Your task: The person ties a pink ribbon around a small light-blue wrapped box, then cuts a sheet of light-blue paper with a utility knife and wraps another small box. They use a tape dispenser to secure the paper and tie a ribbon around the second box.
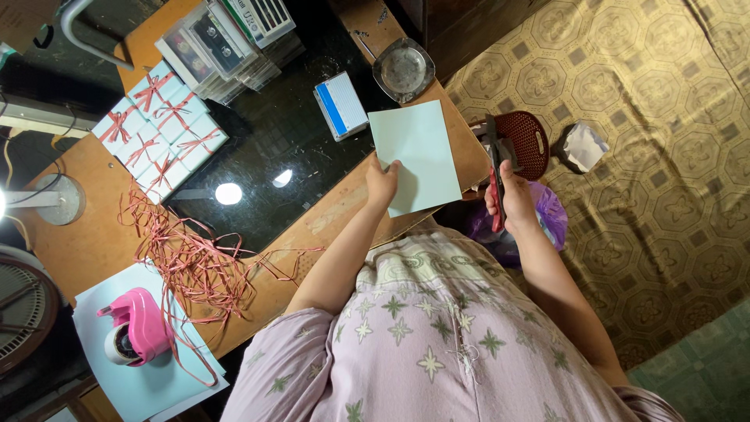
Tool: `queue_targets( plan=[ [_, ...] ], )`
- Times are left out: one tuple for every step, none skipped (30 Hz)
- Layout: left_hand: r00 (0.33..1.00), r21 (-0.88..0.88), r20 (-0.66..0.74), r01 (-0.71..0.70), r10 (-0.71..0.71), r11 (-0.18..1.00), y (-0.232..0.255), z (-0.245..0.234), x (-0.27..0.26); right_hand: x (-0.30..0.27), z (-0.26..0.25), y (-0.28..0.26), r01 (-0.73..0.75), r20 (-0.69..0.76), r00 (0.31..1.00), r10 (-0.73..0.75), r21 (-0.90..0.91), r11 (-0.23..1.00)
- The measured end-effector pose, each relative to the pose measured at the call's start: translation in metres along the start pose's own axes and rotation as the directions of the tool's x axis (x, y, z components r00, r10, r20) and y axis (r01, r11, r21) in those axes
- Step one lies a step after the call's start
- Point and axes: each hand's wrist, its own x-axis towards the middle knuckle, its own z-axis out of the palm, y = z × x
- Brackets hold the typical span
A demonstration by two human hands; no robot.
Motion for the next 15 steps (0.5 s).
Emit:
queue_targets(
  plan=[
    [1.000,0.001,-0.010,-0.004,0.004,1.000,0.002,-0.001,0.000,0.001,-0.001,0.002,-0.025,-0.029,0.999,0.024,-0.010,1.000],
    [1.000,0.003,-0.019,-0.008,0.008,1.000,0.004,-0.001,0.000,0.003,-0.001,0.003,-0.041,-0.039,0.998,0.041,0.009,0.999],
    [1.000,-0.002,-0.028,-0.013,0.013,1.000,0.006,-0.002,0.000,0.004,-0.002,0.005,-0.057,-0.048,0.997,0.059,0.029,0.998],
    [0.999,-0.007,-0.036,-0.018,0.018,1.000,0.010,-0.002,-0.001,0.005,-0.002,0.006,-0.074,-0.057,0.995,0.076,0.049,0.996],
    [0.999,-0.011,-0.045,-0.023,0.023,1.000,0.014,-0.004,-0.002,0.005,-0.004,0.006,-0.074,-0.044,0.996,0.075,0.037,0.997],
    [0.999,-0.014,-0.041,-0.009,0.008,1.000,0.018,-0.006,-0.005,0.006,-0.005,0.007,-0.074,-0.031,0.997,0.075,0.025,0.997],
    [0.999,-0.016,-0.036,0.006,-0.007,1.000,0.024,-0.008,-0.008,0.005,-0.006,0.008,-0.074,-0.019,0.997,0.075,0.014,0.997],
    [0.999,-0.019,-0.031,0.021,-0.022,1.000,0.030,-0.010,-0.012,0.004,-0.006,0.008,-0.052,-0.005,0.999,0.052,-0.018,0.998],
    [0.995,0.025,-0.097,-0.021,0.023,0.999,0.037,-0.011,-0.018,0.003,-0.007,0.009,-0.029,0.007,1.000,0.030,-0.050,0.998],
    [0.984,0.071,-0.160,-0.061,0.071,0.996,0.043,-0.012,-0.026,0.001,-0.008,0.009,-0.006,0.021,1.000,0.008,-0.080,0.997],
    [0.968,0.119,-0.220,-0.098,0.122,0.988,0.049,-0.012,-0.035,-0.002,-0.010,0.009,0.018,0.052,0.999,-0.011,-0.126,0.992],
    [0.943,0.196,-0.210,-0.218,0.259,0.956,0.054,-0.014,-0.046,-0.004,-0.011,0.009,0.043,0.083,0.996,-0.029,-0.170,0.985],
    [0.900,0.270,-0.190,-0.336,0.392,0.902,0.058,-0.017,-0.055,-0.005,-0.012,0.009,0.073,0.116,0.992,-0.049,-0.213,0.974],
    [0.841,0.339,-0.158,-0.445,0.517,0.829,0.062,-0.018,-0.060,-0.007,-0.013,0.009,0.094,0.117,0.991,-0.070,-0.214,0.972],
    [0.834,0.390,0.058,-0.525,0.549,0.756,0.067,-0.018,-0.061,-0.011,-0.014,0.010,0.115,0.118,0.989,-0.091,-0.215,0.970]
  ],
)
